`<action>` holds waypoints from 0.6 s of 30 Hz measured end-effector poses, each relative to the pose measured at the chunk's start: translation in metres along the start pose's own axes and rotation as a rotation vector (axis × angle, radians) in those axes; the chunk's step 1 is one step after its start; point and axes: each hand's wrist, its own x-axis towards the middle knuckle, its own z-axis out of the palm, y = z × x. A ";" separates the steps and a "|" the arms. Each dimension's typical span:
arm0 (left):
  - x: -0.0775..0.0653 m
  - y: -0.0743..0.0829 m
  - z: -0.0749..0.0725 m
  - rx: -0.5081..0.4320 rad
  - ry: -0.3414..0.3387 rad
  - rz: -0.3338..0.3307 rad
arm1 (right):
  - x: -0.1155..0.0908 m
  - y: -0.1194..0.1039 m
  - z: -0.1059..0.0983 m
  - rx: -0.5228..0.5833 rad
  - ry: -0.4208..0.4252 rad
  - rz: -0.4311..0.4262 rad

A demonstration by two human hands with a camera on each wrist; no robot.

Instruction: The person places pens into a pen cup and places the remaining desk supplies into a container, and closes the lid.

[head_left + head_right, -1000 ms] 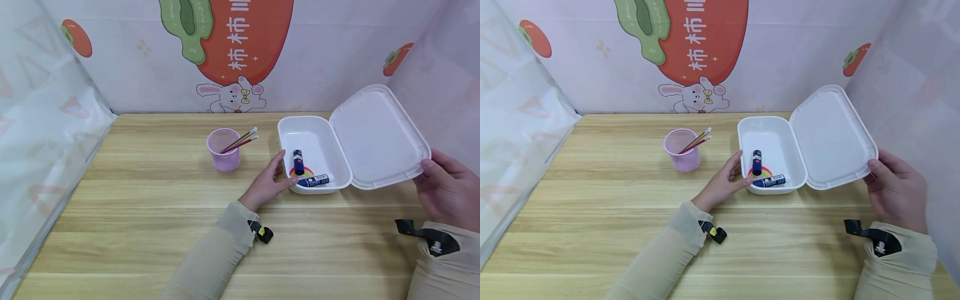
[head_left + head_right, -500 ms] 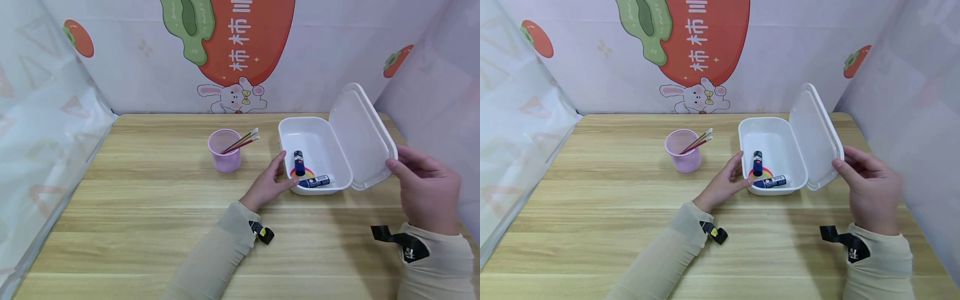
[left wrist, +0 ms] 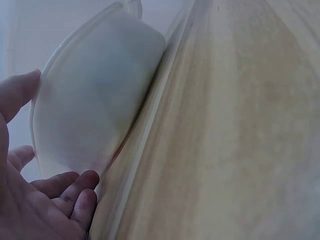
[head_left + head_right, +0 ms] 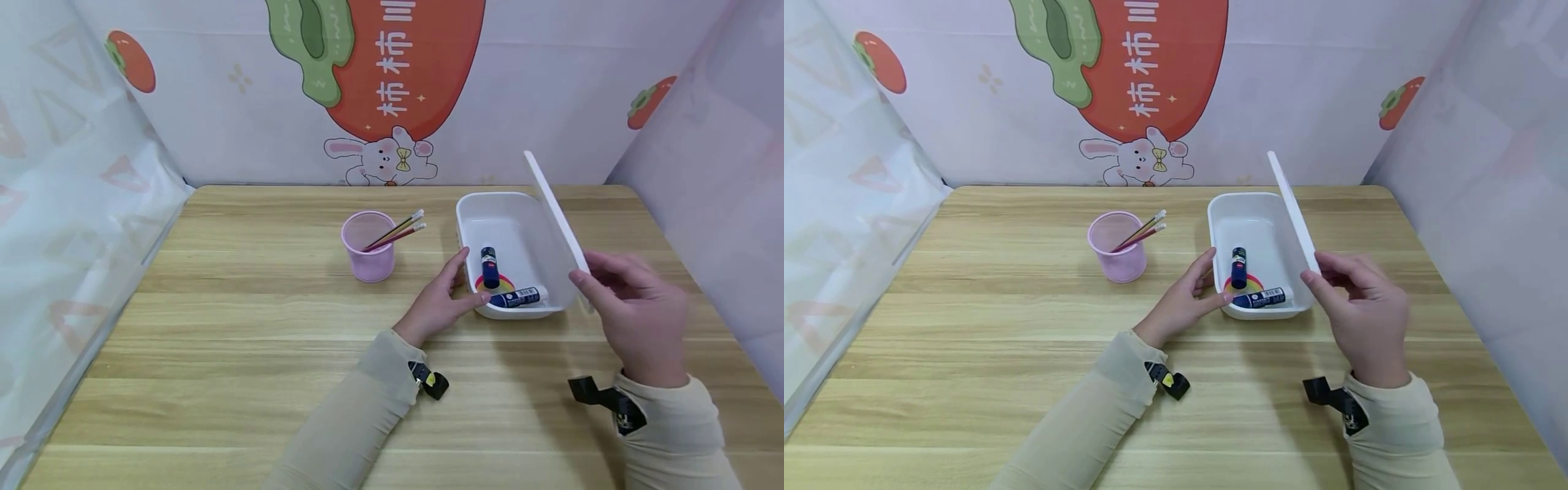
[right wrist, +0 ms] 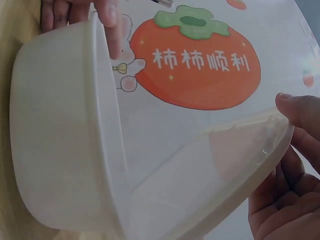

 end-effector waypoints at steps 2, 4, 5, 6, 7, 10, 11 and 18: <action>0.000 0.000 0.000 -0.002 -0.001 0.004 | -0.002 0.002 0.005 -0.034 -0.011 -0.048; 0.001 0.000 0.000 0.001 -0.001 0.004 | -0.005 0.004 0.011 -0.045 -0.023 -0.101; 0.001 0.000 0.000 0.005 -0.001 0.008 | -0.006 0.005 0.014 -0.058 -0.032 -0.120; 0.001 0.000 0.000 0.015 0.002 0.015 | -0.008 0.006 0.016 -0.068 -0.040 -0.146; 0.002 0.000 0.000 0.032 0.011 0.026 | -0.009 0.007 0.018 -0.093 -0.047 -0.171; -0.001 0.006 0.000 0.078 0.078 0.080 | -0.013 0.009 0.025 -0.169 -0.073 -0.243; -0.002 0.009 0.000 0.075 0.110 0.115 | -0.014 0.009 0.027 -0.186 -0.084 -0.264; -0.014 0.035 0.003 -0.259 0.116 0.211 | -0.018 0.013 0.041 -0.219 -0.151 -0.383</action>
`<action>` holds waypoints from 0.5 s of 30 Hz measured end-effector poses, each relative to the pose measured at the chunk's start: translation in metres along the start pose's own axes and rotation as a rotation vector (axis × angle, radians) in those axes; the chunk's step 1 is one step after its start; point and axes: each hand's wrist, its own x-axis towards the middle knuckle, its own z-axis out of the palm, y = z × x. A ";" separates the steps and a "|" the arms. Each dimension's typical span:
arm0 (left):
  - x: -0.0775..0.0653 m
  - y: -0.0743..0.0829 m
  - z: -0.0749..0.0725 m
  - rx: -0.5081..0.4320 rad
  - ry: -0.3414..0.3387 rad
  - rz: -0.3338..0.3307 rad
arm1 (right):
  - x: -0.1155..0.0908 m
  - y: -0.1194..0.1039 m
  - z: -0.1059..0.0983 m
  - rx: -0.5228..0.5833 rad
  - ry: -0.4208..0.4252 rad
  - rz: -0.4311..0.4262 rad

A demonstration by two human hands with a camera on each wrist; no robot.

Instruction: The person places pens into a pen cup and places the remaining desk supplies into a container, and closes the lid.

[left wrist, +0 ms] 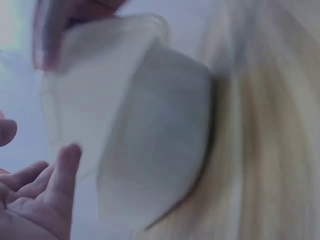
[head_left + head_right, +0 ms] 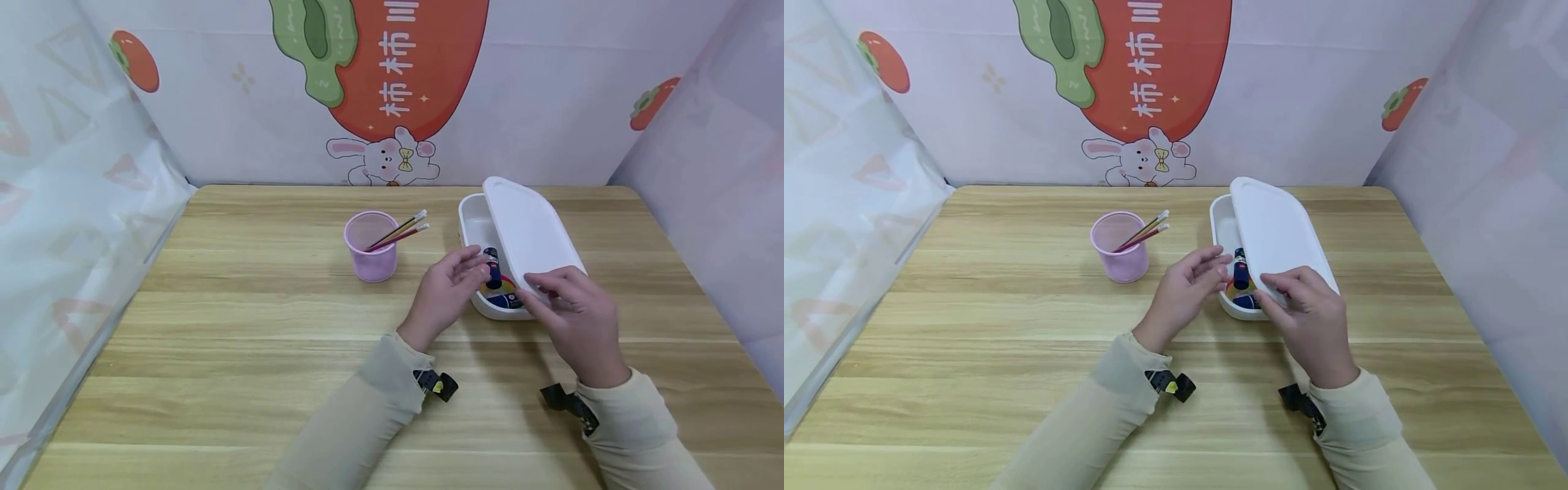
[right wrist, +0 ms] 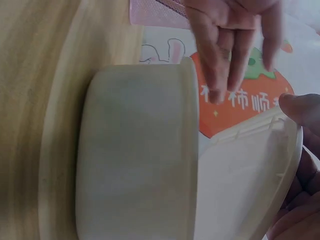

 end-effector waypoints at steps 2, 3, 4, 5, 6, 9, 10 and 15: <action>-0.001 0.005 0.003 -0.117 -0.056 -0.054 | -0.002 0.001 0.003 -0.004 -0.019 -0.025; -0.002 0.006 0.005 -0.168 -0.081 -0.080 | -0.002 0.002 0.004 -0.006 -0.030 -0.037; -0.003 0.007 0.007 -0.190 -0.097 -0.099 | -0.003 0.002 0.005 -0.008 -0.039 -0.047; -0.003 0.007 0.010 -0.202 -0.103 -0.107 | -0.004 0.003 0.006 -0.010 -0.047 -0.057; -0.004 0.007 0.012 -0.207 -0.101 -0.110 | -0.005 0.003 0.007 -0.011 -0.053 -0.066; -0.005 0.004 0.017 -0.195 -0.070 -0.107 | -0.006 0.004 0.011 -0.001 -0.044 -0.100; -0.005 0.003 0.018 -0.189 -0.058 -0.104 | -0.006 0.004 0.012 0.005 -0.037 -0.112; -0.006 0.003 0.020 -0.184 -0.021 -0.136 | -0.005 0.003 0.016 0.036 -0.019 -0.153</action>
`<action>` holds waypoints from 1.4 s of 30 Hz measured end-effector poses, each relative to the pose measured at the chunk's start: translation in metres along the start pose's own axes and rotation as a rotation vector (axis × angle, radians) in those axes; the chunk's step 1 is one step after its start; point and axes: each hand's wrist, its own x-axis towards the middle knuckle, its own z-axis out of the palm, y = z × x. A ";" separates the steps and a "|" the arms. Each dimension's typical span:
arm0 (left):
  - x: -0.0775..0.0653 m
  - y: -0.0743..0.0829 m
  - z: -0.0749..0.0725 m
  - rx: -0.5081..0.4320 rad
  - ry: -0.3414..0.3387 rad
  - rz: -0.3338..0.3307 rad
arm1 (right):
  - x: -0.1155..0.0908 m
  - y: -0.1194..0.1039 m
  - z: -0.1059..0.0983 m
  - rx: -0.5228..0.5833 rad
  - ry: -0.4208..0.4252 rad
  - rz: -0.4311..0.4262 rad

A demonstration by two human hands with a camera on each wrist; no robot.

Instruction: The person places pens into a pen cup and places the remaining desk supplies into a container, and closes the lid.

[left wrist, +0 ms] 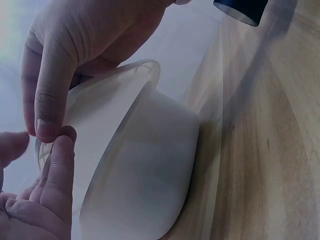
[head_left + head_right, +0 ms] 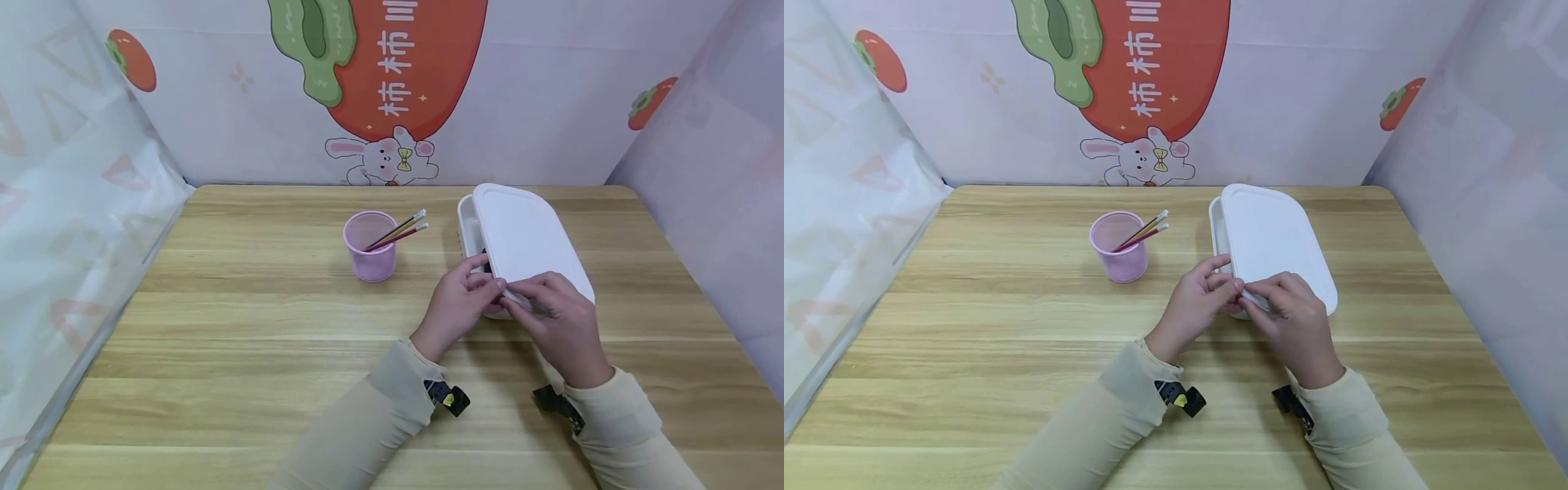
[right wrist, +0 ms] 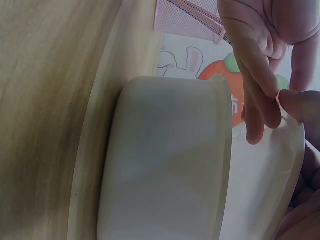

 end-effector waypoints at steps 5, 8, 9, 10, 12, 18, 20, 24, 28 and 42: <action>0.000 0.001 0.000 -0.036 0.022 -0.046 | -0.001 0.000 0.001 0.009 -0.007 -0.013; 0.001 0.001 -0.001 -0.060 0.035 -0.071 | -0.001 0.002 0.001 0.024 -0.016 -0.029; 0.001 0.000 -0.002 -0.068 0.041 -0.081 | -0.002 0.003 0.001 0.033 -0.017 -0.037; 0.002 -0.001 -0.002 -0.081 0.045 -0.088 | -0.002 0.003 0.001 0.044 -0.015 -0.045; 0.004 -0.001 -0.002 -0.108 0.055 -0.098 | -0.001 0.006 0.000 0.070 0.006 -0.056; 0.006 -0.002 -0.003 -0.169 0.082 -0.084 | -0.001 0.024 -0.009 0.091 0.207 0.074; 0.006 -0.002 -0.004 -0.177 0.085 -0.080 | -0.002 0.034 -0.013 0.061 0.291 0.188; 0.005 0.000 -0.006 -0.170 0.089 -0.093 | -0.006 0.055 -0.023 -0.017 0.349 0.487; 0.005 0.002 -0.007 -0.175 0.095 -0.100 | -0.010 0.070 -0.029 0.015 0.324 0.746; 0.004 0.006 -0.010 -0.019 0.049 -0.051 | -0.011 0.068 -0.033 0.236 0.260 0.977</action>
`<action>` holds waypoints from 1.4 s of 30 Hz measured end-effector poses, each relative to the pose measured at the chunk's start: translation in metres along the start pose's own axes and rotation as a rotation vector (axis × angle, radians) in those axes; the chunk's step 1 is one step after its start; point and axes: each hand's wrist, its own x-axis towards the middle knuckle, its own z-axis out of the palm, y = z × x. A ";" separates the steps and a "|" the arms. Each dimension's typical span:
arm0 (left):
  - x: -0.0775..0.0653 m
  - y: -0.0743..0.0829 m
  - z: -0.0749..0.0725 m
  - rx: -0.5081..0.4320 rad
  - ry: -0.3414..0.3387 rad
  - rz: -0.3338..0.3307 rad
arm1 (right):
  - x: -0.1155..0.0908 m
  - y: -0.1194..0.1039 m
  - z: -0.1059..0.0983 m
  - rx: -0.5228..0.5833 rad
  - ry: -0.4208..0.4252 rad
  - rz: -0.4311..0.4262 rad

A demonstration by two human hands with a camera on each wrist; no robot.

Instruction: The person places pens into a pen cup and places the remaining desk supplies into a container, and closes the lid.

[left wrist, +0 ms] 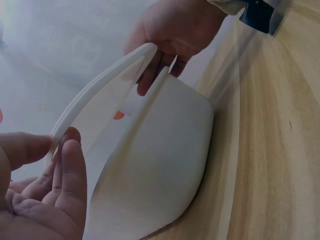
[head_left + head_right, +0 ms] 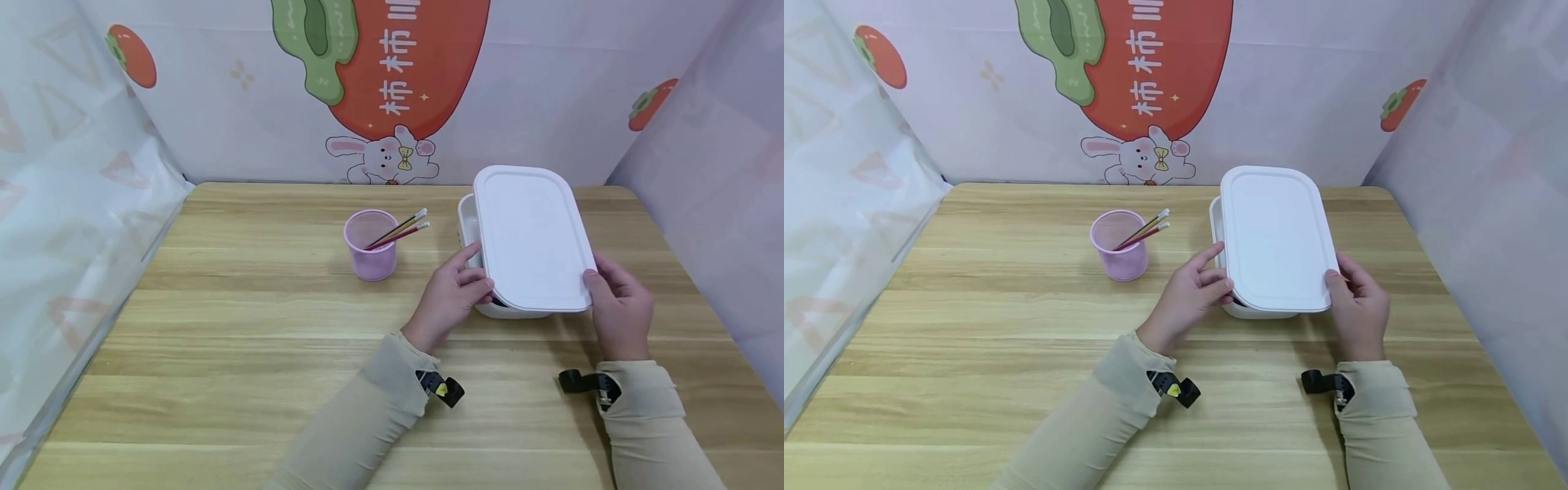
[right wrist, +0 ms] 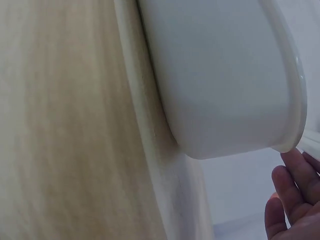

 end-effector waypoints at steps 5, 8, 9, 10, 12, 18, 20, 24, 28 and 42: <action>0.002 -0.002 -0.005 0.192 0.008 0.048 | 0.000 0.003 0.001 -0.024 -0.046 -0.004; 0.001 -0.002 -0.008 0.356 0.023 0.081 | 0.000 0.004 0.001 0.011 -0.071 -0.006; 0.001 -0.002 -0.008 0.410 0.031 0.090 | 0.000 0.004 0.002 0.023 -0.077 -0.008; 0.000 -0.002 -0.008 0.455 0.036 0.099 | 0.001 0.005 0.002 0.034 -0.084 -0.005; -0.001 -0.002 -0.009 0.534 0.045 0.105 | 0.001 0.005 0.002 0.036 -0.098 -0.012; 0.000 -0.003 -0.010 0.594 0.042 0.105 | 0.004 0.010 0.002 0.057 -0.135 0.026; 0.001 -0.005 -0.010 0.599 0.034 0.101 | 0.006 0.013 0.002 0.038 -0.151 0.029; 0.002 -0.008 -0.011 0.619 0.015 0.078 | 0.007 0.016 0.003 -0.035 -0.197 0.007; 0.003 -0.011 -0.012 0.627 0.006 0.068 | 0.007 0.017 0.005 -0.048 -0.231 -0.007; 0.005 -0.013 -0.015 0.611 -0.004 0.010 | 0.004 0.019 0.006 0.069 -0.250 0.037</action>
